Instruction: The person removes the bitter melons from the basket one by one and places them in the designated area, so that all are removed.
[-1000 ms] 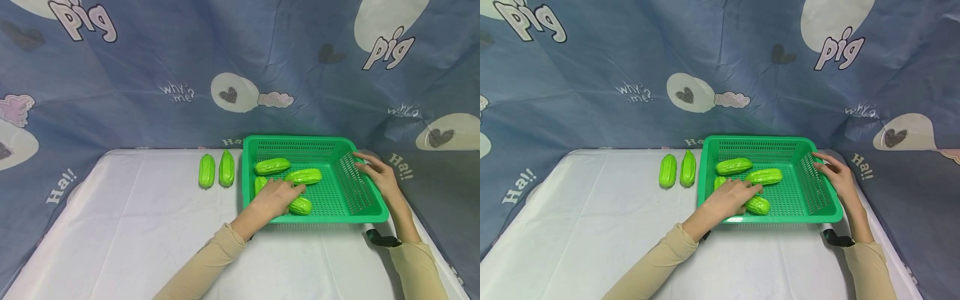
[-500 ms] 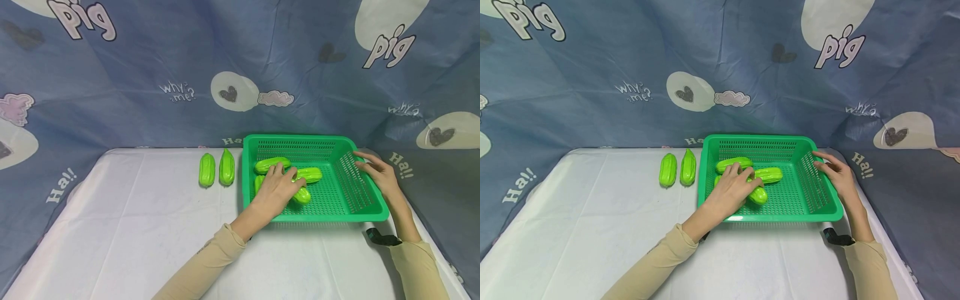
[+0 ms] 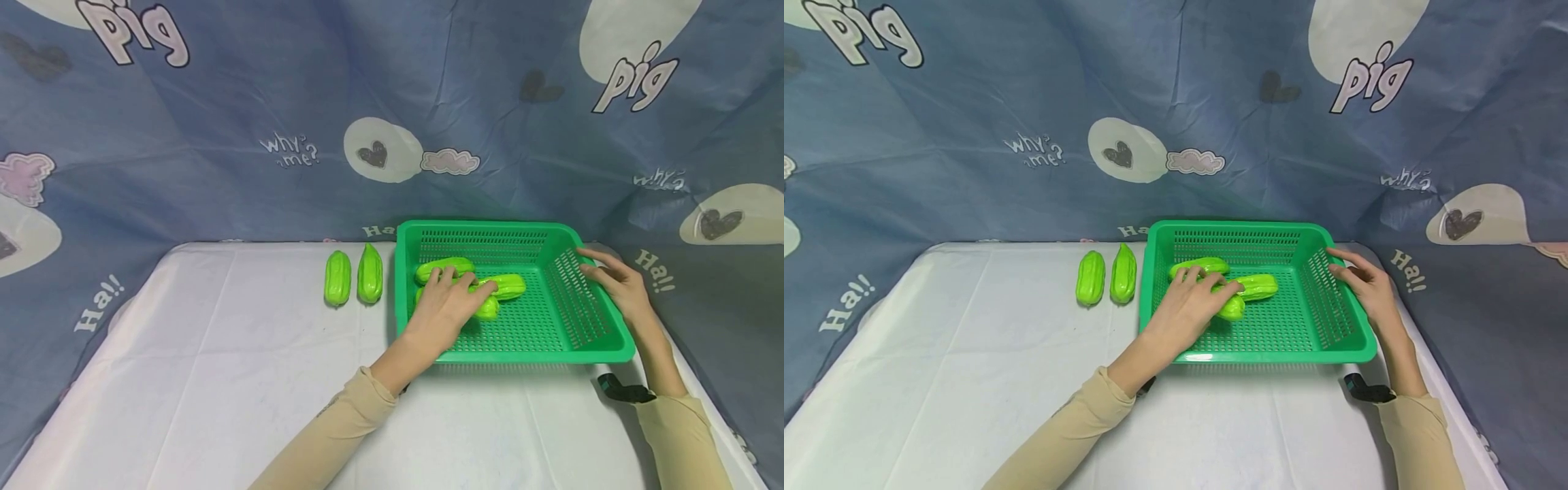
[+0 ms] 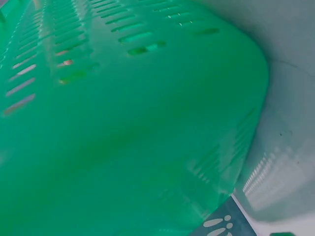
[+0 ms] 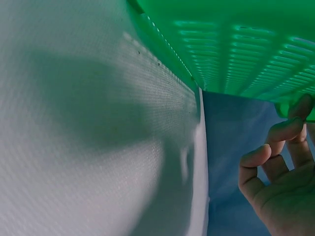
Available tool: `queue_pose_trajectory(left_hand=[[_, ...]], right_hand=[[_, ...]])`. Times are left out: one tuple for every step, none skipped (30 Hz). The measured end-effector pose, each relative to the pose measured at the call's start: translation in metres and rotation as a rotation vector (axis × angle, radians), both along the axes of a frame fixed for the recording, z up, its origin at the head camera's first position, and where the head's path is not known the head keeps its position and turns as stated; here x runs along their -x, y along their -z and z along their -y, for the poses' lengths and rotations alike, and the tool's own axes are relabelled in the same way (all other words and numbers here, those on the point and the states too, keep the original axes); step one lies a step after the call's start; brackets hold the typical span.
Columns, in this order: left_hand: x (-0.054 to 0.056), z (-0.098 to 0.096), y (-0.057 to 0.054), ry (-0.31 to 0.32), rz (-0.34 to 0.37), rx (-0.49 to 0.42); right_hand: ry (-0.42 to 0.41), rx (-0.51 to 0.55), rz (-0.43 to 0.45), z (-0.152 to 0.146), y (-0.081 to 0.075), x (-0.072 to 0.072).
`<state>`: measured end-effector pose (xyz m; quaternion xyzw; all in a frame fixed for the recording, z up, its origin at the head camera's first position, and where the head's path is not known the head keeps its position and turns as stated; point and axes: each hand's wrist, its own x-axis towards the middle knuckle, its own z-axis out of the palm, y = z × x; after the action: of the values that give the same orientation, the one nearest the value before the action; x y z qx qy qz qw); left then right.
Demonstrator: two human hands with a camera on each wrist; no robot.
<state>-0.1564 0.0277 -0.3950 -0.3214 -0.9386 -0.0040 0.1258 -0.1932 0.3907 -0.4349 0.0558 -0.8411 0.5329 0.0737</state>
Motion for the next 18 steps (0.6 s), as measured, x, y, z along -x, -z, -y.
queue_pose_trajectory(left_hand=[[0.0, 0.001, 0.0, -0.004, -0.002, 0.004], [0.001, 0.002, -0.001, -0.008, -0.009, 0.006], [0.002, 0.002, -0.001, -0.013, -0.016, 0.006], [0.002, 0.004, -0.001, -0.02, -0.024, 0.008], [0.003, 0.005, -0.001, -0.029, -0.032, 0.011], [0.003, 0.006, -0.002, -0.036, -0.037, 0.012], [0.004, 0.007, -0.002, -0.042, -0.042, 0.008], [0.004, 0.008, -0.002, -0.046, -0.046, 0.003], [0.004, 0.009, -0.002, -0.051, -0.051, 0.0], [0.005, 0.01, -0.002, -0.054, -0.055, -0.002], [0.005, 0.011, -0.002, -0.056, -0.059, -0.007], [0.005, 0.012, -0.003, -0.056, -0.065, -0.013], [0.005, 0.013, -0.003, -0.056, -0.071, -0.018], [0.005, 0.014, -0.003, -0.058, -0.078, -0.022], [0.006, 0.015, -0.003, -0.059, -0.081, -0.027], [0.006, 0.016, -0.004, -0.06, -0.083, -0.036], [0.006, 0.017, -0.004, -0.061, -0.084, -0.048], [0.006, 0.019, -0.004, -0.061, -0.084, -0.063]], right_hand=[[-0.003, 0.008, -0.001, 0.0, 0.0, 0.0], [-0.009, 0.014, -0.003, -0.001, 0.0, 0.0], [-0.01, 0.018, -0.004, -0.001, 0.001, 0.0], [-0.01, 0.018, -0.003, -0.001, 0.001, 0.0], [-0.009, 0.018, -0.001, -0.001, 0.001, 0.001], [-0.007, 0.009, 0.0, -0.001, 0.001, 0.001], [0.0, 0.004, 0.003, -0.001, 0.001, 0.001], [0.003, 0.0, 0.005, -0.001, 0.001, 0.001], [0.005, -0.003, 0.006, -0.001, 0.001, 0.001], [0.007, -0.006, 0.006, -0.001, 0.001, 0.001], [0.006, -0.004, 0.004, -0.001, 0.001, 0.001], [0.002, 0.004, 0.002, -0.001, 0.001, 0.001], [-0.003, 0.017, -0.001, -0.001, 0.001, 0.001], [-0.012, 0.025, -0.005, -0.001, 0.001, 0.001], [-0.018, 0.033, -0.007, -0.001, 0.0, 0.001], [-0.021, 0.037, -0.01, -0.001, 0.0, 0.001], [-0.024, 0.041, -0.011, -0.001, 0.001, 0.001], [-0.024, 0.039, -0.01, -0.001, 0.0, 0.001]])
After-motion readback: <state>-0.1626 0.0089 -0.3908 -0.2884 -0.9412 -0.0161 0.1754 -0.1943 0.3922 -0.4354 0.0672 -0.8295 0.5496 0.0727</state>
